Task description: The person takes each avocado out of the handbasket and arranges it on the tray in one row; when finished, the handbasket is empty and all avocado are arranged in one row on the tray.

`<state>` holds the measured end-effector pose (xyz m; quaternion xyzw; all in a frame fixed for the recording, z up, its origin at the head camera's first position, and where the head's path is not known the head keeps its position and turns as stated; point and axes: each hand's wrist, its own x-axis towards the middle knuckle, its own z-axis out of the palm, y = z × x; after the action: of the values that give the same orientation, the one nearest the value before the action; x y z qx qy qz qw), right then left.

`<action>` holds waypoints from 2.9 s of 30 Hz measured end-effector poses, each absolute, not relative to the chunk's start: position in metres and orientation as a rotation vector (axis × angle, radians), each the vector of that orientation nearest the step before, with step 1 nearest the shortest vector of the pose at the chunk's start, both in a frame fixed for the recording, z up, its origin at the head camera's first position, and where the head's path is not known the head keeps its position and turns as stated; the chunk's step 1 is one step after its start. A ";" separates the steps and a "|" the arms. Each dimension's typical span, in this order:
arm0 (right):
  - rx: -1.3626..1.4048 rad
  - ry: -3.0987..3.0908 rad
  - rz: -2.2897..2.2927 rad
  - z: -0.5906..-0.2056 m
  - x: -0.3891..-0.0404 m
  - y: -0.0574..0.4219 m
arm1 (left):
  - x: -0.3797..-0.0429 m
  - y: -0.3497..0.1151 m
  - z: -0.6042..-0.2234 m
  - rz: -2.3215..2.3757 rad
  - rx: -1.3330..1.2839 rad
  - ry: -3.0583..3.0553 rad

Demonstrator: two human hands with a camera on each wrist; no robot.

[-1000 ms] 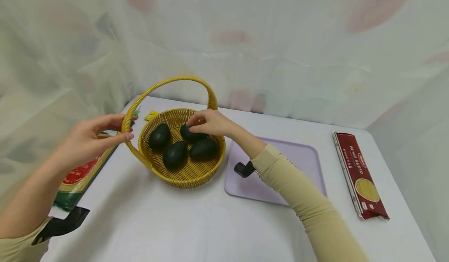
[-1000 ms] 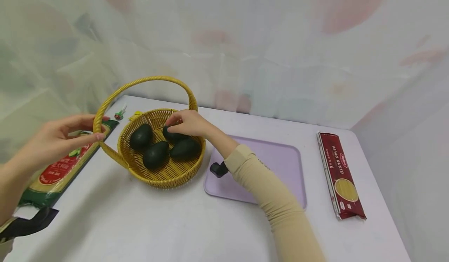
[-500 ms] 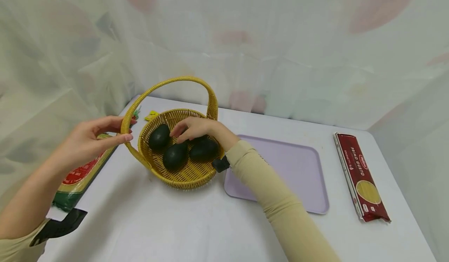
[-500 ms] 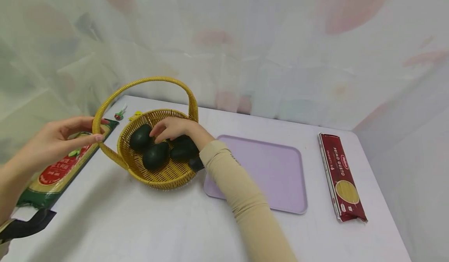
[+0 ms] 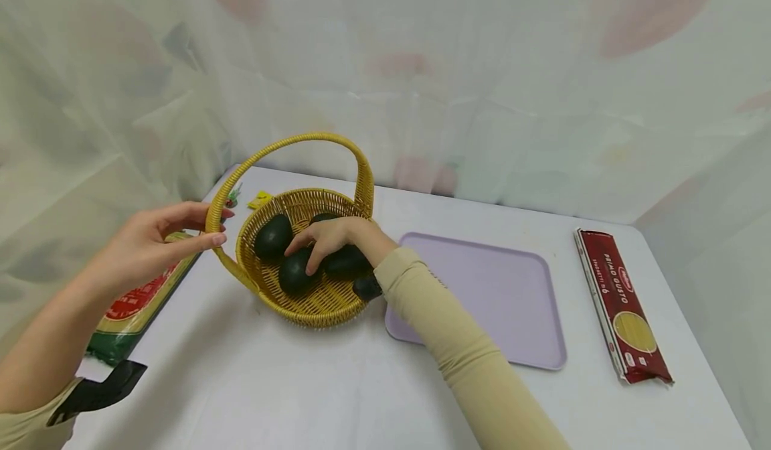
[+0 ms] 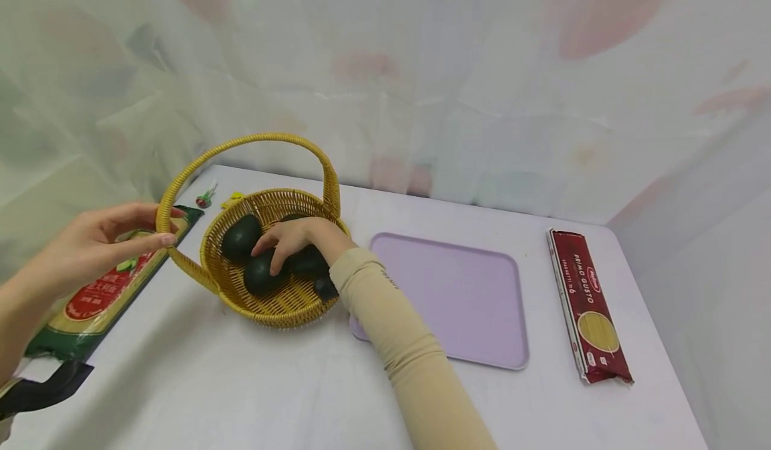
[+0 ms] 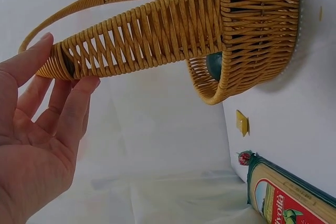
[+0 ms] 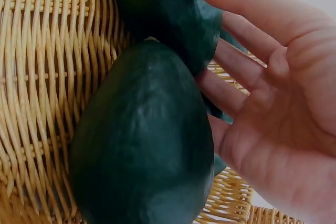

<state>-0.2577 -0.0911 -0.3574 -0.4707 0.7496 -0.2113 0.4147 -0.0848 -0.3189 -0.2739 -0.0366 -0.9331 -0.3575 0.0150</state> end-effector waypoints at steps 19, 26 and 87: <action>-1.272 1.915 -0.385 -0.367 -0.255 -0.092 | -0.086 -0.315 -0.276 -1.149 -0.171 -2.868; -1.278 1.939 -0.438 -0.363 -0.255 -0.087 | -0.090 -0.317 -0.278 -1.132 -0.181 -2.888; -0.868 2.129 -1.251 -0.367 -0.224 0.094 | -0.096 -0.328 -0.284 -1.140 -0.152 -2.882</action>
<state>-0.2242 0.0936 -0.3665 -0.3202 0.7856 -0.4615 0.2592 -0.0962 -0.3275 -0.2839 -0.0488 -0.9287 -0.3672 0.0191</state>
